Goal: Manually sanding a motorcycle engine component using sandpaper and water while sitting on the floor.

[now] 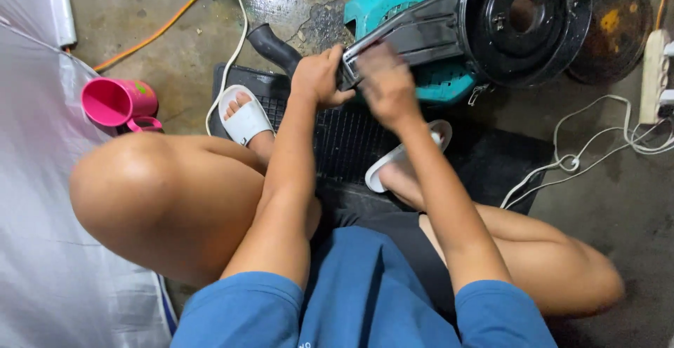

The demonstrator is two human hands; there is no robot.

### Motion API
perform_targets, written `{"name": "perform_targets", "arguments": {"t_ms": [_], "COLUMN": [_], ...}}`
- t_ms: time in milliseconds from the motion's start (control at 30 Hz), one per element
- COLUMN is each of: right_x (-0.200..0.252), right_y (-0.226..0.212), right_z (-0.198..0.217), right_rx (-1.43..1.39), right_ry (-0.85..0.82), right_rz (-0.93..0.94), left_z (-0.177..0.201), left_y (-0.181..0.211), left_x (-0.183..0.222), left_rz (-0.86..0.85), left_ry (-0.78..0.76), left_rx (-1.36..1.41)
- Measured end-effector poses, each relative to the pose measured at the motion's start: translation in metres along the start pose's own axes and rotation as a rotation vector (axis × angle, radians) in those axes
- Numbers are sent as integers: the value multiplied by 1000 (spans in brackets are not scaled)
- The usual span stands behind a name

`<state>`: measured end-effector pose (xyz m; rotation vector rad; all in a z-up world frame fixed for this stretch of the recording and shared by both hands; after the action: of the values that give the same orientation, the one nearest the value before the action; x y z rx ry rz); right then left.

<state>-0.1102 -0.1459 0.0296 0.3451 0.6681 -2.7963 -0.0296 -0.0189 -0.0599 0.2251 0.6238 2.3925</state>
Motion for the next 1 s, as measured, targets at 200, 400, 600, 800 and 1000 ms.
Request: {"name": "perform_targets", "arguments": {"t_ms": [200, 400, 600, 800, 1000], "right_x": [0, -21, -11, -4, 7], "right_y": [40, 12, -11, 80, 15], "right_z": [-9, 43, -10, 21, -17], "right_rx": [84, -96, -107, -98, -102], "right_ry": [161, 324, 87, 364, -64], "right_rz": [-255, -45, -43, -332, -141], "left_z": [-4, -13, -31, -12, -7], "left_y": [-3, -10, -23, -11, -5], "left_x": [-1, 0, -3, -2, -3], "left_rz": [11, 20, 4, 9, 32], "left_ry": [15, 31, 38, -16, -10], "left_rx": [12, 63, -13, 15, -21]}}
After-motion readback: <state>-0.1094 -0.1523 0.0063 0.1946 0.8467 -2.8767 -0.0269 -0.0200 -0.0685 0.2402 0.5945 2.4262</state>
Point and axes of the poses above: each hand's wrist, its own x-axis away from the middle knuckle, its own z-axis out of the back of the hand, y = z × x, the point moved 7 cm from there along -x, towards the middle knuckle, and after that the axes turned 1 degree about -z, right-handed, at the moved point
